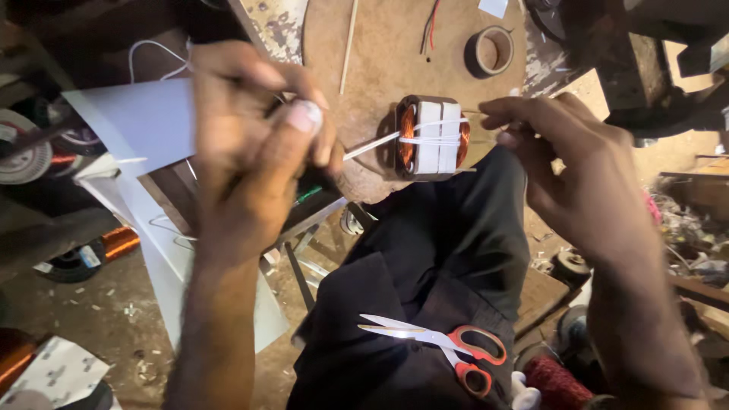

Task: The person assembles an electrical component by wrapping white tape around a laminated core with copper windings, cutting the tape with scissors, and using a screwdriver to adjust the assembly. They also cut a strip of white paper and strip the ends of red and black wires.

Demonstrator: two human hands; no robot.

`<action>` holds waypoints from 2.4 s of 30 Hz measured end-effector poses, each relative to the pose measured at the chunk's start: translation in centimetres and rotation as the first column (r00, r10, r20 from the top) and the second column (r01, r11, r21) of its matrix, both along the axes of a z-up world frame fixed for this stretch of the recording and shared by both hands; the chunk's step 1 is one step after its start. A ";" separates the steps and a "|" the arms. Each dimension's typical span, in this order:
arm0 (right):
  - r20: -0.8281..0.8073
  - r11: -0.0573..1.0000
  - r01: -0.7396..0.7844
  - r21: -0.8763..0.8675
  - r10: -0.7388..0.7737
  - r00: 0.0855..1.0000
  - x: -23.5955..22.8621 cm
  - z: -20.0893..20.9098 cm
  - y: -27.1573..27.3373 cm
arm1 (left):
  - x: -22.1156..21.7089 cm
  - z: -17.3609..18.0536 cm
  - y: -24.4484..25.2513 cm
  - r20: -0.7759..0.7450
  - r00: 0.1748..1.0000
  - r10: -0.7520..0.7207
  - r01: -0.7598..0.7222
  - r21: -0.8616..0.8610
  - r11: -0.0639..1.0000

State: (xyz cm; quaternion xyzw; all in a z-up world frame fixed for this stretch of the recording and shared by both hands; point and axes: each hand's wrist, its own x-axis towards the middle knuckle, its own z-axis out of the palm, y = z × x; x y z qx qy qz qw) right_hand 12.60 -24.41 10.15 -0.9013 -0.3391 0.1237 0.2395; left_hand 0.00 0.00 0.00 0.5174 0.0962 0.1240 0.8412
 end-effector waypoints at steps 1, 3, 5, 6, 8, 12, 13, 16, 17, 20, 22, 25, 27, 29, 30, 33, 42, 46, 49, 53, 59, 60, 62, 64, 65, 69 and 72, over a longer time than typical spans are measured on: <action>-0.001 1.000 0.010 0.020 -0.010 1.000 0.1 -0.7 0.1 | 0.5 -0.1 -1.1 -0.001 1.000 -0.004 0.004 0.008 1.000; 0.001 0.998 0.035 0.054 -0.035 0.999 0.1 -1.7 0.0 | 1.0 0.0 -2.1 -0.079 0.996 -0.038 0.063 0.355 0.933; 0.053 0.997 0.063 0.039 -0.065 0.996 -0.1 -2.5 -0.5 | 1.3 0.2 -3.5 -0.041 0.998 -0.055 0.069 0.663 0.746; 0.076 0.997 0.077 0.031 -0.079 0.994 -0.3 -2.9 -0.7 | 1.3 0.3 -3.9 0.001 0.997 -0.078 0.047 0.788 0.614; 0.084 0.998 0.021 0.061 -0.026 0.996 0.0 -3.2 -1.2 | 1.3 0.6 -4.0 0.017 0.996 -0.084 0.037 0.800 0.599; 0.157 0.986 -0.135 0.093 0.119 0.980 0.2 -2.7 -2.1 | 1.9 1.1 -4.0 0.011 0.996 -0.084 0.039 0.814 0.579; 0.147 0.987 -0.138 0.079 0.125 0.981 0.3 -2.6 -2.2 | 2.0 1.1 -4.0 -0.006 0.996 -0.090 0.056 0.822 0.567; 0.125 0.990 -0.126 0.058 0.119 0.985 0.6 -2.5 -2.4 | 2.1 0.7 -3.7 -0.018 0.995 -0.100 0.068 0.850 0.522; 0.124 0.992 -0.112 0.065 0.103 0.987 0.7 -2.6 -2.3 | 2.0 0.5 -3.6 0.005 0.995 -0.097 0.045 0.864 0.501; 0.098 0.995 -0.083 0.053 0.077 0.992 0.7 -3.2 -2.5 | 2.6 -0.5 -3.7 0.069 0.992 -0.104 -0.002 0.843 0.538; 0.065 0.996 -0.085 0.023 0.083 0.994 0.8 -3.9 -3.0 | 2.7 -0.9 -3.6 0.007 0.996 -0.092 0.053 0.771 0.635; -0.011 0.996 -0.090 0.007 0.090 0.996 1.6 -5.5 -4.2 | 2.7 -1.2 -3.0 -0.209 0.974 -0.090 0.210 0.675 0.708; -0.099 0.994 -0.088 0.062 0.094 0.991 1.8 -6.1 -4.8 | 2.6 -0.8 -2.5 -0.322 0.945 -0.061 0.294 0.750 0.593; -0.010 0.987 -0.153 0.044 0.153 0.988 1.8 -5.9 -5.5 | 2.9 -0.2 -2.1 -0.179 0.983 -0.043 0.181 0.902 0.391; 0.037 0.982 -0.185 0.034 0.183 0.982 2.0 -5.8 -5.7 | 3.0 0.2 -1.8 -0.103 0.993 -0.050 0.113 0.953 0.280; 0.053 0.996 -0.093 0.005 0.092 0.994 2.8 -4.7 -6.8 | 0.8 2.1 -0.9 -0.070 0.995 0.078 0.045 0.959 0.280; -0.775 0.456 0.631 0.628 0.289 0.562 2.8 -9.1 -4.1 | 2.9 -2.5 -3.8 0.186 0.980 -0.072 0.077 -0.022 0.997; -0.828 0.297 0.787 0.542 0.348 0.439 3.2 -10.9 -2.8 | 4.1 -3.7 -4.6 0.189 0.979 -0.071 0.109 -0.198 0.974; -0.814 0.276 0.788 0.551 0.387 0.433 3.4 -11.1 -3.9 | 3.9 -2.6 -4.6 0.066 0.994 -0.092 0.079 0.181 0.980; -0.684 0.306 0.628 0.716 0.487 0.544 3.2 -10.9 -5.8 | 3.2 0.6 -3.6 -0.067 0.994 -0.082 0.103 0.443 0.890; -0.675 0.410 0.537 0.737 0.406 0.616 3.0 -7.3 -4.5 | 4.1 3.1 -4.9 -0.121 0.992 -0.034 0.121 0.838 0.533; -0.662 0.563 0.449 0.694 0.254 0.705 2.7 -6.4 -4.1 | 4.3 3.2 -5.1 -0.039 0.999 -0.027 0.047 0.923 0.383; -0.454 0.886 0.207 0.414 0.005 0.891 2.1 -4.4 -3.6 | 5.0 3.1 -5.0 -0.366 0.926 -0.089 0.373 0.857 0.354; -0.273 0.996 0.080 0.035 -0.068 0.960 1.8 -3.7 -2.8 | 5.1 3.1 -4.9 -0.468 0.877 -0.106 0.473 0.807 0.354; -0.285 0.993 0.078 -0.086 -0.099 0.953 1.9 -3.7 -2.4 | 5.1 3.1 -4.8 -0.415 0.905 -0.097 0.419 0.827 0.374; -0.387 0.988 -0.023 -0.150 -0.037 0.921 3.3 -4.4 -1.7 | 4.5 3.3 -5.1 -0.171 0.983 -0.062 0.181 0.895 0.408; -0.036 0.959 -0.271 0.085 0.275 0.961 3.3 -4.4 -1.7 | 3.7 3.1 -5.6 -0.060 0.997 -0.039 0.070 0.936 0.345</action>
